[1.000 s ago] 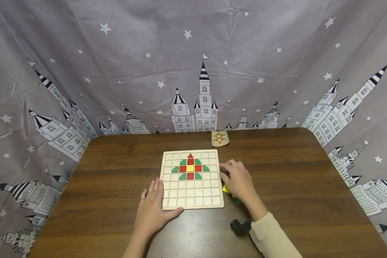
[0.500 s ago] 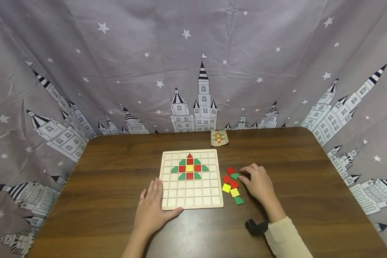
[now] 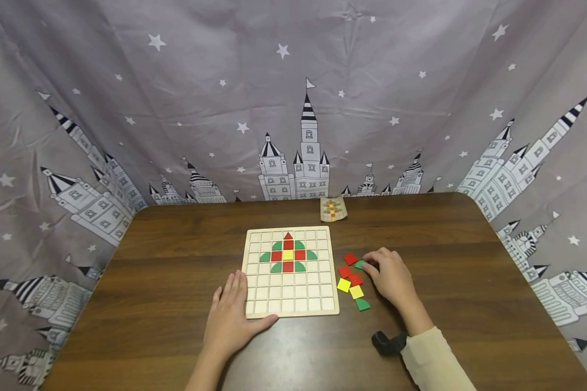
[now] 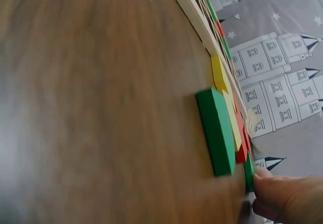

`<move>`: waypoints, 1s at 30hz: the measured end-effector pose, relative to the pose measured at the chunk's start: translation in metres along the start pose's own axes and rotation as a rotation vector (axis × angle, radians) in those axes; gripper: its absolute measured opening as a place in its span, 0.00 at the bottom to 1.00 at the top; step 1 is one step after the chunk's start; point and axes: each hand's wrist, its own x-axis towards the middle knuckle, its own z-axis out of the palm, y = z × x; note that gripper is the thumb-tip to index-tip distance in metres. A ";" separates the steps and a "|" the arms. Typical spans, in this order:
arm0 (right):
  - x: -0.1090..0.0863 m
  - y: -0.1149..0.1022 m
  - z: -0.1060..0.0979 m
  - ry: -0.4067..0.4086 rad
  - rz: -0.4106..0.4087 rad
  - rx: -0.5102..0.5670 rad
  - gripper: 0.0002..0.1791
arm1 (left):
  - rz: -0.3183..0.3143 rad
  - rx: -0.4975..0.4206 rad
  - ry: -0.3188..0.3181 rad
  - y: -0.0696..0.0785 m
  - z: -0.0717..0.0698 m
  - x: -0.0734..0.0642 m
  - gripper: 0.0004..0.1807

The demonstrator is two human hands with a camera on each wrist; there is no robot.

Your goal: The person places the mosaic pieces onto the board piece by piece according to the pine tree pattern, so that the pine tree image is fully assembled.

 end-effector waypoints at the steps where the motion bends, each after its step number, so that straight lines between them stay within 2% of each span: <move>1: 0.000 0.001 0.000 -0.004 -0.001 0.003 0.13 | 0.000 0.002 0.000 0.000 0.000 0.000 0.73; 8: -0.003 0.007 -0.003 -0.016 -0.036 0.008 0.19 | 0.002 0.005 -0.003 0.000 0.001 0.000 0.73; 19: 0.000 0.004 -0.002 0.008 -0.078 -0.076 0.17 | 0.005 0.011 0.002 0.000 -0.001 0.000 0.73; 24: 0.008 -0.013 0.002 0.017 -0.096 -0.032 0.17 | 0.002 0.008 0.005 -0.001 -0.002 0.000 0.73; 30: 0.018 -0.048 0.015 -0.019 -0.136 0.009 0.17 | 0.006 0.002 0.003 -0.001 0.000 0.000 0.73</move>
